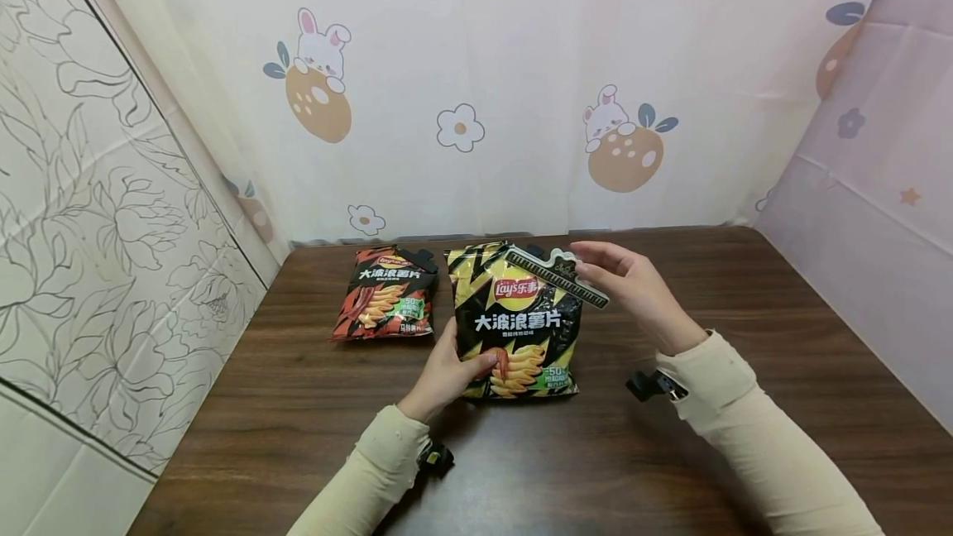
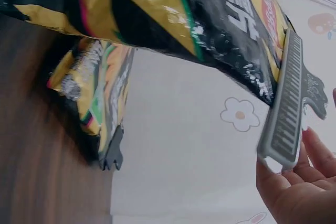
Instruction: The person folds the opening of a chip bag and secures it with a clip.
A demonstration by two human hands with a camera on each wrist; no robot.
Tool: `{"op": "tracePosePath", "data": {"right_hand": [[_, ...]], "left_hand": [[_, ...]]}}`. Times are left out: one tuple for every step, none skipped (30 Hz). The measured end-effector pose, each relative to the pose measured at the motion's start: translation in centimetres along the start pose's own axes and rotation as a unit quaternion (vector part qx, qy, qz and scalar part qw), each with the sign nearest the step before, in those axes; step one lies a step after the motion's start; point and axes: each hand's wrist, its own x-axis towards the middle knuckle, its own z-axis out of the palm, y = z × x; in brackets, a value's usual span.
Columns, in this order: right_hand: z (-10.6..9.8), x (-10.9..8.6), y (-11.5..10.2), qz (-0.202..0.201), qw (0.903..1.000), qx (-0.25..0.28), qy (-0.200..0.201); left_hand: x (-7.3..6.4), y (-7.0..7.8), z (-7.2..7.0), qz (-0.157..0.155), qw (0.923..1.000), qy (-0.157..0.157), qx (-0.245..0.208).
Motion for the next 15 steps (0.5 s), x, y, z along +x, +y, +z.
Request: {"op": "tracePosePath", "data": {"right_hand": [[0.0,-0.1,0.2,0.003,0.9999,-0.011,0.003],[0.0,-0.3,0.4,0.007,0.9998,-0.020,0.005],[0.1,-0.4,0.6,0.012,0.9997,-0.022,0.008],[0.2,-0.5,0.8,0.020,0.9995,-0.021,0.010],[0.3,-0.7,1.0,0.027,0.9994,-0.017,0.010],[0.4,-0.8,1.2,0.034,0.9993,-0.007,0.010],[0.5,-1.0,1.5,0.041,0.9991,0.003,0.010],[0.7,-1.2,1.8,0.051,0.9986,0.016,0.007],[0.9,-1.4,2.0,0.059,0.9978,0.031,0.003],[1.1,-1.6,2.3,0.067,0.9967,0.045,-0.002],[1.3,-1.8,2.6,0.071,0.9955,0.062,-0.007],[1.5,-1.9,2.8,0.076,0.9939,0.079,-0.013],[1.7,-2.1,3.0,0.082,0.9920,0.095,-0.018],[1.9,-2.2,3.3,0.085,0.9894,0.116,-0.023],[2.1,-2.2,3.5,0.086,0.9868,0.135,-0.024]], "left_hand": [[0.0,0.0,0.0,0.000,1.0000,0.000,0.002],[0.0,0.0,0.0,-0.001,1.0000,-0.001,0.003],[0.0,0.0,0.0,-0.002,1.0000,0.000,0.006],[0.0,0.0,0.0,-0.001,1.0000,0.000,0.009],[0.0,0.0,-0.1,-0.001,0.9999,0.000,0.010],[0.0,0.0,0.0,0.000,0.9999,0.001,0.011],[0.0,0.0,0.0,0.001,0.9999,0.002,0.011],[0.0,0.0,0.0,0.000,0.9999,0.002,0.011],[0.0,0.0,0.0,0.001,0.9999,0.002,0.011],[0.0,-0.1,0.0,0.001,1.0000,0.001,0.010],[0.0,-0.1,0.0,0.001,1.0000,0.001,0.009],[0.0,-0.1,0.0,0.001,1.0000,0.002,0.010],[0.0,-0.1,0.0,0.000,0.9999,0.003,0.010],[0.0,-0.1,0.0,0.000,0.9999,0.003,0.011],[0.0,0.0,0.0,0.000,0.9999,0.004,0.012]]}}
